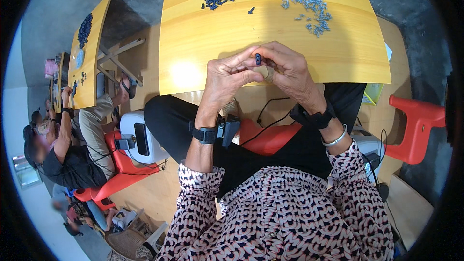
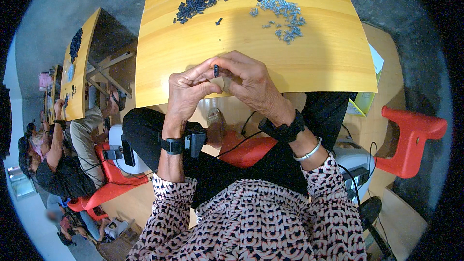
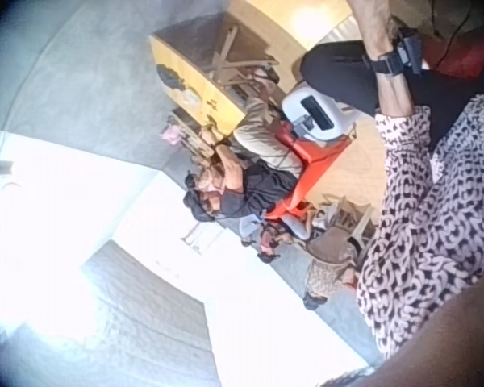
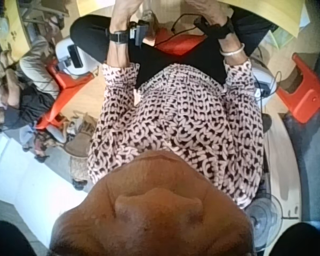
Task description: Manually assembling small blue and grey plastic components at a table.
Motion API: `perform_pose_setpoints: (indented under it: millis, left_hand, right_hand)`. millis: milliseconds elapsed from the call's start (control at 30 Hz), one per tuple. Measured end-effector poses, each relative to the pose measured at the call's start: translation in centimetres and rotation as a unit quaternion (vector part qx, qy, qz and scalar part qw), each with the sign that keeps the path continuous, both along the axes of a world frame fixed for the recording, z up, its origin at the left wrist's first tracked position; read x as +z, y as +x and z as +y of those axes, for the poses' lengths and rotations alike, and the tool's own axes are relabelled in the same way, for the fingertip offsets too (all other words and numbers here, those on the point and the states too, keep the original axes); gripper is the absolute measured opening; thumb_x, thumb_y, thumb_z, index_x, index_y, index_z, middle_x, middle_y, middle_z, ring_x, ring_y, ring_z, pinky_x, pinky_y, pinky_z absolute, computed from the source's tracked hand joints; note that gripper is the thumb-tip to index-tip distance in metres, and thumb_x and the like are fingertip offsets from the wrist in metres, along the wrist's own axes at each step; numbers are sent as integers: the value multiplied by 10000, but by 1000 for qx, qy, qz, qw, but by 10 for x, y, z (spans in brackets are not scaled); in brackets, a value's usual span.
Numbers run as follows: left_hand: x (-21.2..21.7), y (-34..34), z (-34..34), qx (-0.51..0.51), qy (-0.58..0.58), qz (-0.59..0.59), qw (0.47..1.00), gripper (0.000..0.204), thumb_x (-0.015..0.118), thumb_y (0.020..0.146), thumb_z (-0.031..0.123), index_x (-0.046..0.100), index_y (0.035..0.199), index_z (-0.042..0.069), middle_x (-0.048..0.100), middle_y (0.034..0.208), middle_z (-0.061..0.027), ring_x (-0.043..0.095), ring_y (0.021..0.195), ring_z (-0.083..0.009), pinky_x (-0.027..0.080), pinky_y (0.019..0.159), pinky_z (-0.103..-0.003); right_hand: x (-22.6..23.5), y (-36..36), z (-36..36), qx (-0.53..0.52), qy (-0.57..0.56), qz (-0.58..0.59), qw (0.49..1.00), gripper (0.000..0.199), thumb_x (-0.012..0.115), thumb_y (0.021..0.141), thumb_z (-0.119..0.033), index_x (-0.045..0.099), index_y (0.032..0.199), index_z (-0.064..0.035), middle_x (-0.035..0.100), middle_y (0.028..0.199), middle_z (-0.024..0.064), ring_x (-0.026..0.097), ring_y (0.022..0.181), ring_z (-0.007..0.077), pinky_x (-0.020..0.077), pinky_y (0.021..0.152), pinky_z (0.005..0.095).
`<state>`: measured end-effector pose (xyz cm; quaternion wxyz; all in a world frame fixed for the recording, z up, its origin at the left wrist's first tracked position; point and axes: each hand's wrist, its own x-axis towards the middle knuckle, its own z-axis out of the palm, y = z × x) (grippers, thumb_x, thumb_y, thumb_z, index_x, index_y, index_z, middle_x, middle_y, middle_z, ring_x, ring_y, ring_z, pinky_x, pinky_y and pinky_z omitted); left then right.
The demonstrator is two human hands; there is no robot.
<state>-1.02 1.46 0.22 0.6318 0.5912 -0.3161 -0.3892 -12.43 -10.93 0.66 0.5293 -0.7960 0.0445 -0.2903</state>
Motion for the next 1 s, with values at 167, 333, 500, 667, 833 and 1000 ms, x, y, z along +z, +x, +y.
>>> perform_pose_setpoints:
  millis: [167,333,500,667,833,1000]
  left_hand:
    - [0,-2,-1,-3,-5,-2,1000,475,645,713,-101,556,1164,18,643,977,-142,626,828,-155,546,693,-256]
    - [1,-2,-1,10,2,3,1000,437,666,716,-61,575,1138,9,647,963,-137,622,759,-142,537,675,-257]
    - [0,-4,-1,23,-3,24,999,418,676,718,-37,585,1124,4,648,956,-133,618,740,-140,531,672,-255]
    - [1,-2,-4,29,-7,10,1000,414,698,722,-8,586,1120,13,658,909,-120,639,703,-143,541,677,-251]
    - [6,-3,-4,33,-6,19,999,428,699,730,18,577,1140,18,659,890,-95,623,713,-117,526,692,-235]
    - [3,4,-14,-12,-26,48,998,520,683,745,6,489,1227,-8,655,878,-91,621,737,-120,518,714,-238]
  right_hand:
    - [-2,0,1,-12,-21,-4,1000,313,567,718,93,557,1016,-4,590,909,115,598,811,226,489,676,287]
    - [-2,0,0,-18,-51,-17,998,274,577,739,60,559,1002,-11,586,905,127,592,803,258,477,674,304]
    - [-1,0,-1,-7,-38,-10,999,273,571,737,51,557,1003,-11,584,909,130,590,814,265,474,682,312]
    - [-2,2,-2,-12,-53,-24,998,280,556,735,56,554,1007,-12,585,910,129,591,812,268,476,684,316]
    - [3,4,-1,-26,-44,-12,999,304,572,726,46,561,1020,-29,587,893,119,589,783,241,471,664,297]
    - [-11,10,-4,-56,8,-41,998,320,593,716,29,576,1029,-33,554,800,97,534,684,191,432,592,280]
